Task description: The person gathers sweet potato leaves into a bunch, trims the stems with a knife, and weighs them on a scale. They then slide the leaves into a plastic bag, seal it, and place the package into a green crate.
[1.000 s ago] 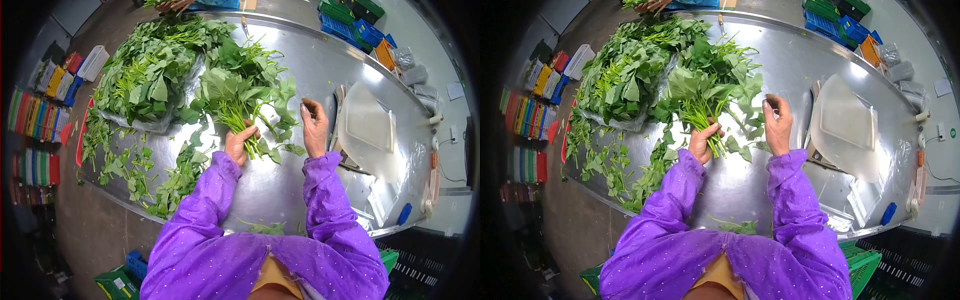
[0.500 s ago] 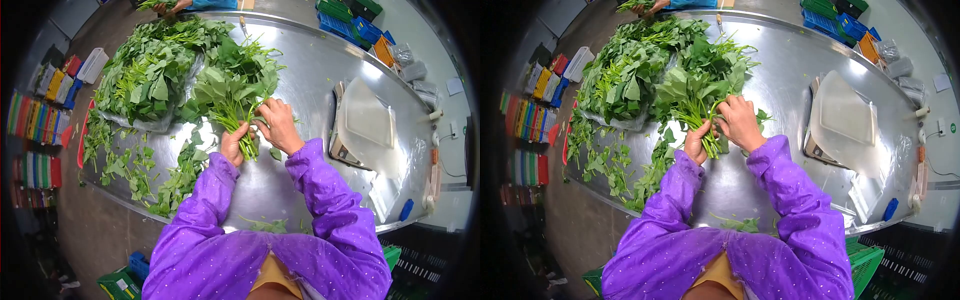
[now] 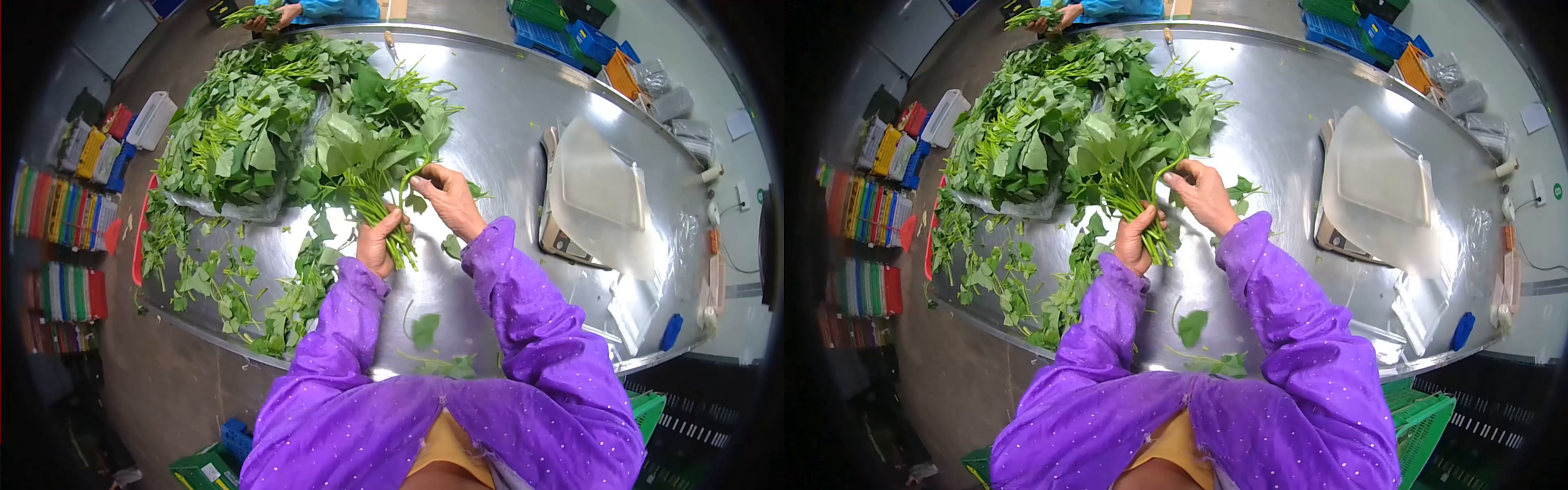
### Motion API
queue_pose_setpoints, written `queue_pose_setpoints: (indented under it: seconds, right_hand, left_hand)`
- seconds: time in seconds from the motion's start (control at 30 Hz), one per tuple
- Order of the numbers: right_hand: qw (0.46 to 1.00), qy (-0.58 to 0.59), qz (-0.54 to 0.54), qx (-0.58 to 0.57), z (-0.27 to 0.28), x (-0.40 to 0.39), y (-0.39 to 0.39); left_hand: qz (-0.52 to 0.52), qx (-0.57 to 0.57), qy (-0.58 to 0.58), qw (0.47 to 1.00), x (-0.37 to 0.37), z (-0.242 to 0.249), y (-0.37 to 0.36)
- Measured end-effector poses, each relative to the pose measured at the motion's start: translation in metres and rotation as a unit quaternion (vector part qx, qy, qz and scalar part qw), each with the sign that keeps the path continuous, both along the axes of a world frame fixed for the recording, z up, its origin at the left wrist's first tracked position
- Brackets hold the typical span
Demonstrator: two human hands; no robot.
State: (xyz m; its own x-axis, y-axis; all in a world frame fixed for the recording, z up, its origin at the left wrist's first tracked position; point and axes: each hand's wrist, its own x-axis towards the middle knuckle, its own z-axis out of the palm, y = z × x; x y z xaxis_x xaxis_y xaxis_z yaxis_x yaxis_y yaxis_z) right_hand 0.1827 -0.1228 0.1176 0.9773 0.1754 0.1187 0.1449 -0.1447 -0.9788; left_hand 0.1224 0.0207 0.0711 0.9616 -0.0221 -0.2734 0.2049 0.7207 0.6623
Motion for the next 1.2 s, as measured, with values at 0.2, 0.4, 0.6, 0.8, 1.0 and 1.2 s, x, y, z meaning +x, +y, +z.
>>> queue_pose_setpoints:
  seconds: [0.2,0.4,0.6,0.8,1.0,1.2]
  right_hand:
    - [0.986,-0.022,-0.125,-0.107,-0.009,-0.006,-0.007]
    - [0.94,0.086,0.127,-0.303,-0.02,-0.013,-0.076]
    - [0.975,0.212,0.046,0.036,-0.021,-0.063,-0.007]
    - [0.983,0.05,-0.114,0.137,-0.003,-0.071,-0.004]
    - [0.983,0.103,-0.062,0.14,-0.018,-0.014,-0.048]
    - [0.901,0.239,0.005,0.361,-0.036,-0.007,-0.004]
  left_hand:
    - [-0.01,0.047,0.001,0.999,-0.008,0.0,0.013]
    - [0.026,0.019,0.039,0.999,-0.028,-0.004,0.009]
    - [-0.011,0.097,0.046,0.994,-0.029,-0.021,-0.009]
    - [0.102,0.141,0.151,0.973,-0.044,-0.056,0.011]
    - [0.212,0.228,0.175,0.934,-0.06,-0.075,0.054]
    - [0.191,0.105,0.079,0.973,-0.047,0.001,0.045]
